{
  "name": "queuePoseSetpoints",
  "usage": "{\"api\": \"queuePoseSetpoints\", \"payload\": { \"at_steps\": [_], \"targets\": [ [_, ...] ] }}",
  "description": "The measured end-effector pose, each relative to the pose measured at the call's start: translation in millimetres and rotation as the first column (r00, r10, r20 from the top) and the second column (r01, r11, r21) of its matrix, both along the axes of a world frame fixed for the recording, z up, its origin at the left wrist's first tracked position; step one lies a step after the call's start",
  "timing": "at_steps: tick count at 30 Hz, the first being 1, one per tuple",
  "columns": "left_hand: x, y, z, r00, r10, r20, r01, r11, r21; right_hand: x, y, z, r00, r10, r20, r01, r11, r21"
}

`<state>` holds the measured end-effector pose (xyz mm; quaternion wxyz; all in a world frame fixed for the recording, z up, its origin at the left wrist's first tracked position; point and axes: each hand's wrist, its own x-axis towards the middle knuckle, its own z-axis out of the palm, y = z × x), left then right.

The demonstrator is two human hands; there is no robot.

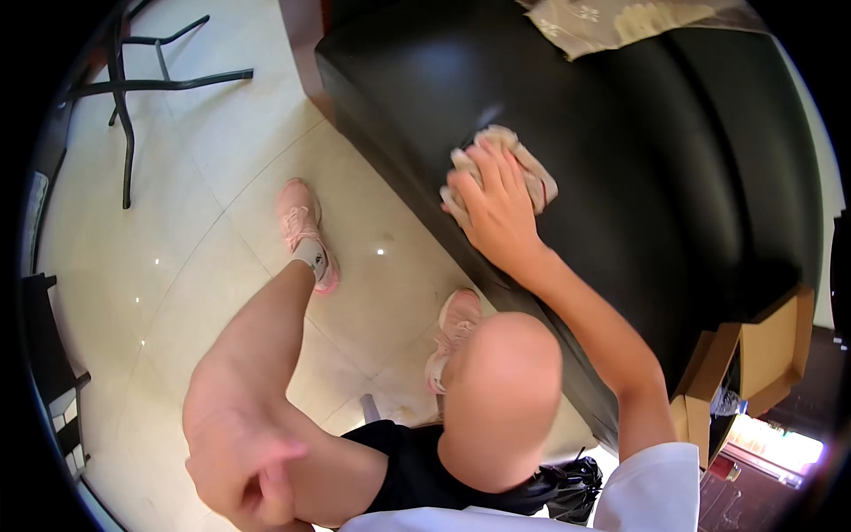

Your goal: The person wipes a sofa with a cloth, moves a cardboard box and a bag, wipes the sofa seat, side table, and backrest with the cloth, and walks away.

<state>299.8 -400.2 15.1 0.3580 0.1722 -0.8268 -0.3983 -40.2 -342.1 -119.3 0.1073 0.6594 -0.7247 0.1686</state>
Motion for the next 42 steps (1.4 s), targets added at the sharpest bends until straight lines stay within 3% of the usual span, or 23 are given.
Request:
{"api": "queuePoseSetpoints", "payload": {
  "at_steps": [2,3,4,7,8,9,10,11,12,13,15,16,17,20,28,29,32,33,36,39,40,41,42],
  "targets": [
    [2.5,-6.0,0.7,0.997,0.058,0.048,-0.062,0.994,0.092,-8.4,-53.2,-11.2,0.996,0.054,-0.070,-0.060,0.994,-0.090],
    [-2.4,-25.9,-17.0,0.943,-0.193,-0.271,0.156,0.976,-0.153,-13.0,-78.2,-13.6,0.994,0.080,-0.069,-0.089,0.987,-0.132],
    [-11.4,-46.7,-31.8,0.737,-0.519,-0.433,0.325,0.834,-0.447,-18.3,-104.1,-13.9,0.991,0.110,-0.071,-0.121,0.977,-0.174],
    [-6.2,-27.5,-6.8,0.952,-0.254,-0.169,0.275,0.954,0.116,-46.3,-187.0,-15.8,0.991,0.133,-0.031,-0.136,0.936,-0.325],
    [-11.3,-34.6,-19.2,0.952,-0.261,-0.162,0.280,0.954,0.109,-61.7,-217.5,-15.3,0.991,0.126,-0.043,-0.133,0.927,-0.352],
    [-23.4,-46.4,-37.7,0.826,-0.410,-0.386,0.381,0.912,-0.152,-70.3,-246.0,-10.9,0.996,-0.005,-0.087,-0.025,0.938,-0.347],
    [-27.2,-53.2,-46.2,0.620,-0.576,-0.532,0.400,0.816,-0.417,-71.2,-267.8,-8.0,0.982,-0.142,-0.127,0.090,0.934,-0.347],
    [-27.7,-52.4,-38.7,0.611,-0.599,-0.518,0.421,0.799,-0.428,-64.5,-281.2,-5.7,0.954,-0.296,0.047,0.299,0.932,-0.204],
    [-26.7,-44.6,-28.1,0.788,-0.430,-0.440,0.356,0.902,-0.243,-61.8,-290.8,-1.7,0.868,-0.459,0.193,0.472,0.881,-0.028],
    [-18.7,-30.8,-18.9,0.917,-0.250,-0.311,0.241,0.968,-0.068,-67.8,-292.1,-11.7,0.891,-0.451,0.047,0.454,0.883,-0.120],
    [-10.3,-5.1,1.9,0.994,0.099,0.054,-0.107,0.976,0.188,-66.0,-259.3,0.0,0.960,-0.244,0.141,0.263,0.954,-0.140],
    [-8.6,2.7,7.6,0.934,0.246,0.260,-0.311,0.917,0.251,-67.3,-244.6,-4.1,0.969,-0.151,0.196,0.186,0.968,-0.171],
    [-1.3,-1.4,6.9,0.934,0.176,0.312,-0.249,0.945,0.213,-63.3,-221.9,-6.5,0.984,-0.120,0.134,0.149,0.961,-0.234],
    [-2.4,-2.2,8.4,0.937,0.157,0.311,-0.233,0.946,0.224,-43.5,-126.6,0.2,0.994,-0.087,0.066,0.102,0.956,-0.276],
    [-5.9,3.6,10.2,0.960,0.120,0.254,-0.182,0.955,0.236,-13.6,110.5,48.1,0.953,-0.270,0.135,0.252,0.958,0.140],
    [-8.7,2.2,8.3,0.984,0.017,0.180,-0.043,0.988,0.145,-8.9,123.6,49.2,0.959,-0.252,0.129,0.233,0.962,0.144],
    [-3.9,-7.3,-2.2,0.982,-0.110,0.150,0.097,0.991,0.092,-12.6,116.0,43.0,0.969,-0.223,0.109,0.204,0.965,0.162],
    [-2.4,-15.9,-18.7,0.971,-0.240,-0.001,0.238,0.965,-0.113,-14.4,104.2,37.8,0.975,-0.195,0.104,0.182,0.976,0.121],
    [-5.0,-30.6,-15.7,0.894,-0.430,-0.124,0.354,0.849,-0.391,-16.1,42.3,26.6,0.993,-0.105,0.050,0.105,0.994,0.001],
    [-6.8,-20.1,28.9,0.919,-0.204,0.338,0.143,0.970,0.196,-16.0,-54.1,11.0,0.999,0.027,-0.029,-0.031,0.989,-0.145],
    [-9.6,-16.9,19.3,0.917,-0.198,0.345,0.136,0.971,0.195,-15.8,-92.6,4.0,0.997,0.072,-0.023,-0.075,0.979,-0.190],
    [-12.2,-13.8,4.0,0.970,-0.192,0.150,0.160,0.966,0.204,-13.3,-127.7,-3.5,0.996,0.079,-0.032,-0.085,0.963,-0.257],
    [-11.9,-17.9,9.0,0.953,-0.244,0.178,0.198,0.950,0.240,-11.1,-160.5,-11.7,0.996,0.084,-0.040,-0.093,0.942,-0.323]
  ]
}}
